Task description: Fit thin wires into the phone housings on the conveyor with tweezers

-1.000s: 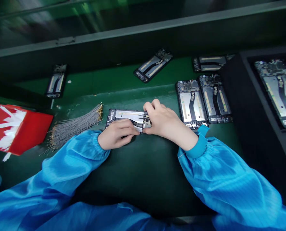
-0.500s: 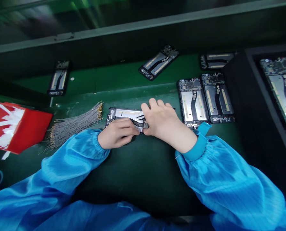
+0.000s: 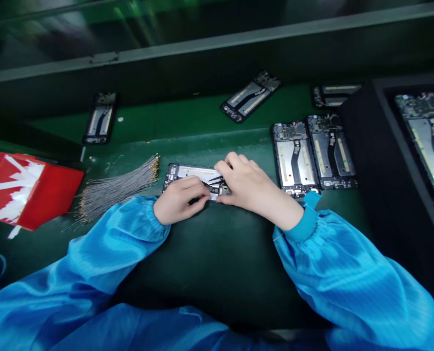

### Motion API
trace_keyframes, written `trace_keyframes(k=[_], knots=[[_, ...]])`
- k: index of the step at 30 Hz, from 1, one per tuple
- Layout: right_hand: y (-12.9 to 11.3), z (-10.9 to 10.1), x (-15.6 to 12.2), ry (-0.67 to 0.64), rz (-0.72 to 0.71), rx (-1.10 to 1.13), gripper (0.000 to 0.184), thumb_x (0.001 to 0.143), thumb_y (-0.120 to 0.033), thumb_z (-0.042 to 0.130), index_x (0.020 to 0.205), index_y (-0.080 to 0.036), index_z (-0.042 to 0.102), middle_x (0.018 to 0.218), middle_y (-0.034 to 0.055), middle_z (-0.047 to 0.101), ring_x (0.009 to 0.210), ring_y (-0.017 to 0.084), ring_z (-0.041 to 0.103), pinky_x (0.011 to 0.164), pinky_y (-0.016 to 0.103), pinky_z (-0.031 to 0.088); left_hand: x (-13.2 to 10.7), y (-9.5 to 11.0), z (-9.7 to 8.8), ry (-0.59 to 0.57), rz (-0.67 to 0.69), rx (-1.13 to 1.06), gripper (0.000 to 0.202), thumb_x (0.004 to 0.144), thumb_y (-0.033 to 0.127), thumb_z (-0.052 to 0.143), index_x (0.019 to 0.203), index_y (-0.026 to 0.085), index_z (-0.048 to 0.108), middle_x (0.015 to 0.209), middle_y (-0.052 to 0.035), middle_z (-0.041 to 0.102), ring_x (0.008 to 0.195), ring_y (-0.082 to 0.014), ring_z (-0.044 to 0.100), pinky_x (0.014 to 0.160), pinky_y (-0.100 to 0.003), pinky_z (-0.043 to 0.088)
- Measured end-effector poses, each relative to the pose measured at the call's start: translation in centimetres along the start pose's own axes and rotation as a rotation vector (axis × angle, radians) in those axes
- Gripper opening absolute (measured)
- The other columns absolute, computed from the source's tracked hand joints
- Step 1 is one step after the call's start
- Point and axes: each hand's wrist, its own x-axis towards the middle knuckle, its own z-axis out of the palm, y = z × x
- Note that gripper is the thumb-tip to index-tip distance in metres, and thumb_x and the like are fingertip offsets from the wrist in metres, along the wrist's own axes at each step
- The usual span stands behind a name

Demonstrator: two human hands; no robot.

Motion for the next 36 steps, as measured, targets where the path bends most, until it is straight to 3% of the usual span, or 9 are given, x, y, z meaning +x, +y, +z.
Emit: trace_keyframes(k=[9,16,22,25,29,33,36], knots=[[-0.8,-0.6,0.8,-0.081,0.009,-0.138,0.041,0.068,-0.038,0.063,0.099,-0.016,0.046,0.095,0.0086,0.047,0.086,0.025,0.048,0.068,0.034,0.039,0.2,0.1,-0.1,0.018,-0.035,-0.018,0.015,0.08,0.013,0.042,0.074,0.014,0.056,0.069,-0.002,0.05,0.064,-0.0114,0.045,0.06,-0.021,0.039],[-1.1,-0.5,1.1,-0.119,0.081,-0.04,0.044,0.062,-0.03,0.065,0.097,-0.016,0.044,0.095,0.0084,0.043,0.087,0.024,0.046,0.068,0.033,0.041,0.0,-0.2,-0.3,-0.07,0.088,-0.088,0.015,0.079,0.014,0.041,0.071,0.016,0.054,0.067,-0.0016,0.051,0.067,-0.0127,0.045,0.063,-0.023,0.039],[-2.0,-1.0,1.2,-0.158,0.16,-0.038,0.041,0.061,-0.027,0.065,0.095,-0.015,0.045,0.094,0.0093,0.042,0.086,0.025,0.046,0.069,0.036,0.041,0.1,-0.3,-0.5,-0.071,0.116,-0.022,0.018,0.079,0.015,0.04,0.069,0.016,0.054,0.066,-0.0019,0.051,0.065,-0.0129,0.044,0.06,-0.023,0.038],[-1.8,-0.9,1.3,-0.14,0.129,0.011,0.043,0.061,-0.029,0.065,0.096,-0.015,0.045,0.094,0.0094,0.043,0.086,0.024,0.046,0.07,0.036,0.042,-0.3,0.4,-0.5,-0.035,0.148,0.095,0.019,0.082,0.017,0.039,0.072,0.016,0.055,0.068,-0.0027,0.052,0.066,-0.0137,0.045,0.062,-0.026,0.039],[0.9,-1.0,2.5,0.021,0.106,0.06,0.042,0.069,-0.038,0.059,0.102,-0.017,0.045,0.096,0.0087,0.047,0.089,0.024,0.047,0.074,0.035,0.042,-1.4,3.3,0.5,-0.049,0.217,0.277,0.018,0.083,0.022,0.041,0.088,0.016,0.056,0.073,-0.0029,0.052,0.068,-0.0153,0.045,0.062,-0.029,0.04],[5.7,-1.8,5.3,0.255,0.365,-0.16,0.033,0.078,-0.033,0.049,0.103,-0.012,0.047,0.103,0.0147,0.05,0.097,0.029,0.047,0.079,0.037,0.04,-1.4,5.0,1.8,-0.165,-0.004,0.36,0.035,0.082,0.03,0.045,0.115,0.018,0.047,0.091,-0.0063,0.051,0.081,-0.0203,0.046,0.067,-0.033,0.043],[8.8,-2.1,7.3,0.263,0.528,-0.25,0.04,0.078,-0.032,0.05,0.108,-0.007,0.046,0.11,0.0207,0.048,0.105,0.034,0.043,0.082,0.041,0.038,0.5,3.7,1.6,-0.183,-0.069,0.376,0.039,0.082,0.035,0.047,0.119,0.021,0.045,0.099,-0.0076,0.05,0.087,-0.0222,0.046,0.073,-0.035,0.043]])
